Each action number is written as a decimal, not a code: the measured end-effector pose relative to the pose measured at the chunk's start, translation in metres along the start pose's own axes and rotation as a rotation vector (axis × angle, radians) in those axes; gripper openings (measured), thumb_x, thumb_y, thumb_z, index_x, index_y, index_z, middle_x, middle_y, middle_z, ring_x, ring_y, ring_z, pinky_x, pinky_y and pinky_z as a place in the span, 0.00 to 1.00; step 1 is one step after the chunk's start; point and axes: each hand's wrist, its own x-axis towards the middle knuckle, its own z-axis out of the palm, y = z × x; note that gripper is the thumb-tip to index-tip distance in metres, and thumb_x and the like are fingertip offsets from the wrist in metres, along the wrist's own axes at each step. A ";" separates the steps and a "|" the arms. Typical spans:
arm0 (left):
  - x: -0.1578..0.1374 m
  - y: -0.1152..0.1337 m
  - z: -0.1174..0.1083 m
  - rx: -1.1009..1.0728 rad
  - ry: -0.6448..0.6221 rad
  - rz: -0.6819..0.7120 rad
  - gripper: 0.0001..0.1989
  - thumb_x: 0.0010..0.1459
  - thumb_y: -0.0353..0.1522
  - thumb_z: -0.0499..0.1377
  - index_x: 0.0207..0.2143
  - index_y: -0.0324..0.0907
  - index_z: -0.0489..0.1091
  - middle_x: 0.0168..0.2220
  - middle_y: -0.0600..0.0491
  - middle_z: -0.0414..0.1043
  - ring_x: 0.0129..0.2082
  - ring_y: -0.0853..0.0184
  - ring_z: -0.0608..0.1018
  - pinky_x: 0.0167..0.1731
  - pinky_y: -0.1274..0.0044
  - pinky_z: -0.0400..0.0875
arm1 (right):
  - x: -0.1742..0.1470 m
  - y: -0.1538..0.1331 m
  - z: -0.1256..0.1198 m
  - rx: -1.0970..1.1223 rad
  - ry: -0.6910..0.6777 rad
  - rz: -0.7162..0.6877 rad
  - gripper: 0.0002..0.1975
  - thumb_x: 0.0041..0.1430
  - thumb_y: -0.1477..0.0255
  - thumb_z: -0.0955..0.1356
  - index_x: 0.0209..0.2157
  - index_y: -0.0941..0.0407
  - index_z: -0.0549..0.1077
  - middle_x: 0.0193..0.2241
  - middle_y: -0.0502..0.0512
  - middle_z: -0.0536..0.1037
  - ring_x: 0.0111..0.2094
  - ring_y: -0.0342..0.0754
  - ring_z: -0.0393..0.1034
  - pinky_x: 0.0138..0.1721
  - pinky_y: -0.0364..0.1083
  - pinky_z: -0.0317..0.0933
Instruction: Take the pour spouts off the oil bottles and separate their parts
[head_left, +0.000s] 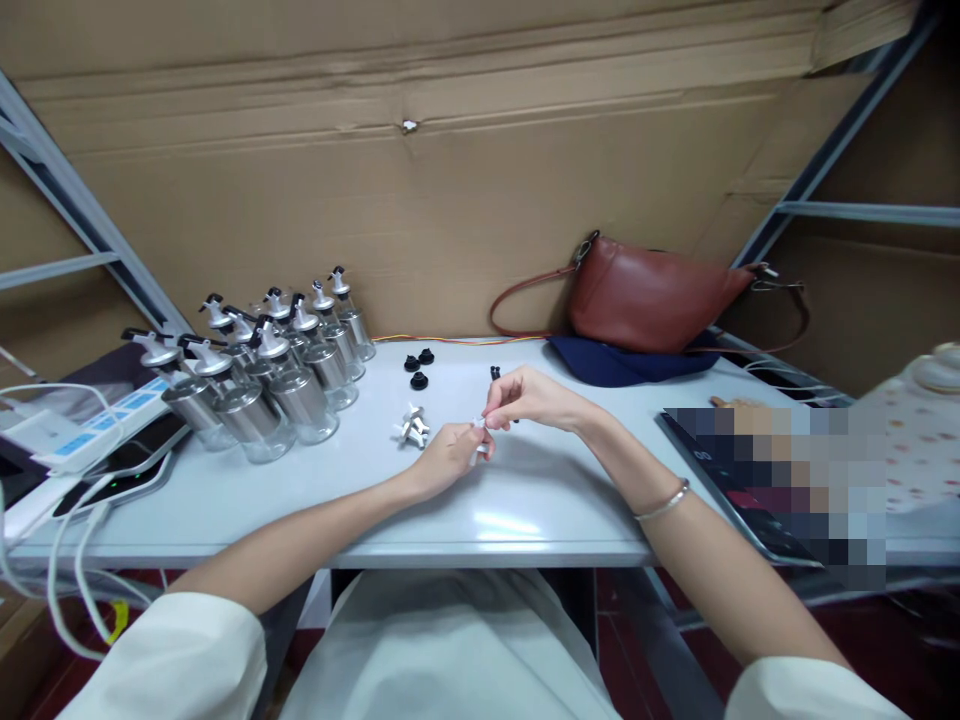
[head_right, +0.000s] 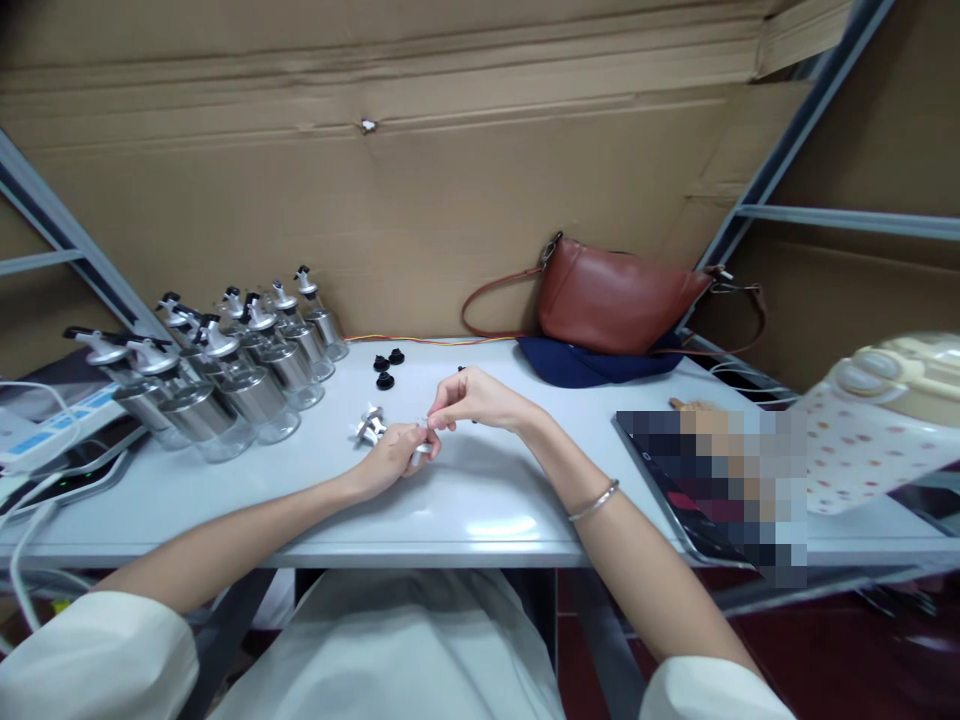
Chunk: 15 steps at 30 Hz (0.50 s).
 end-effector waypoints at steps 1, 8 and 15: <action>0.000 -0.001 0.000 0.010 0.002 0.001 0.28 0.50 0.55 0.48 0.23 0.37 0.64 0.16 0.59 0.55 0.14 0.77 0.53 0.17 0.80 0.45 | 0.000 0.001 0.000 0.022 -0.018 0.002 0.13 0.39 0.67 0.76 0.21 0.60 0.73 0.18 0.49 0.74 0.20 0.38 0.63 0.25 0.40 0.57; -0.004 -0.003 0.000 0.053 -0.033 -0.021 0.26 0.51 0.52 0.51 0.19 0.38 0.63 0.16 0.58 0.54 0.16 0.76 0.54 0.18 0.79 0.46 | 0.001 0.007 -0.003 0.108 -0.229 0.101 0.18 0.40 0.69 0.77 0.35 0.59 0.77 0.24 0.49 0.77 0.26 0.40 0.68 0.32 0.41 0.62; -0.009 0.006 0.003 0.037 -0.052 -0.041 0.20 0.44 0.44 0.63 0.20 0.38 0.61 0.18 0.61 0.52 0.20 0.77 0.54 0.22 0.80 0.49 | -0.001 0.004 -0.002 0.074 -0.306 0.099 0.18 0.42 0.67 0.76 0.38 0.59 0.78 0.30 0.52 0.79 0.30 0.42 0.69 0.35 0.42 0.62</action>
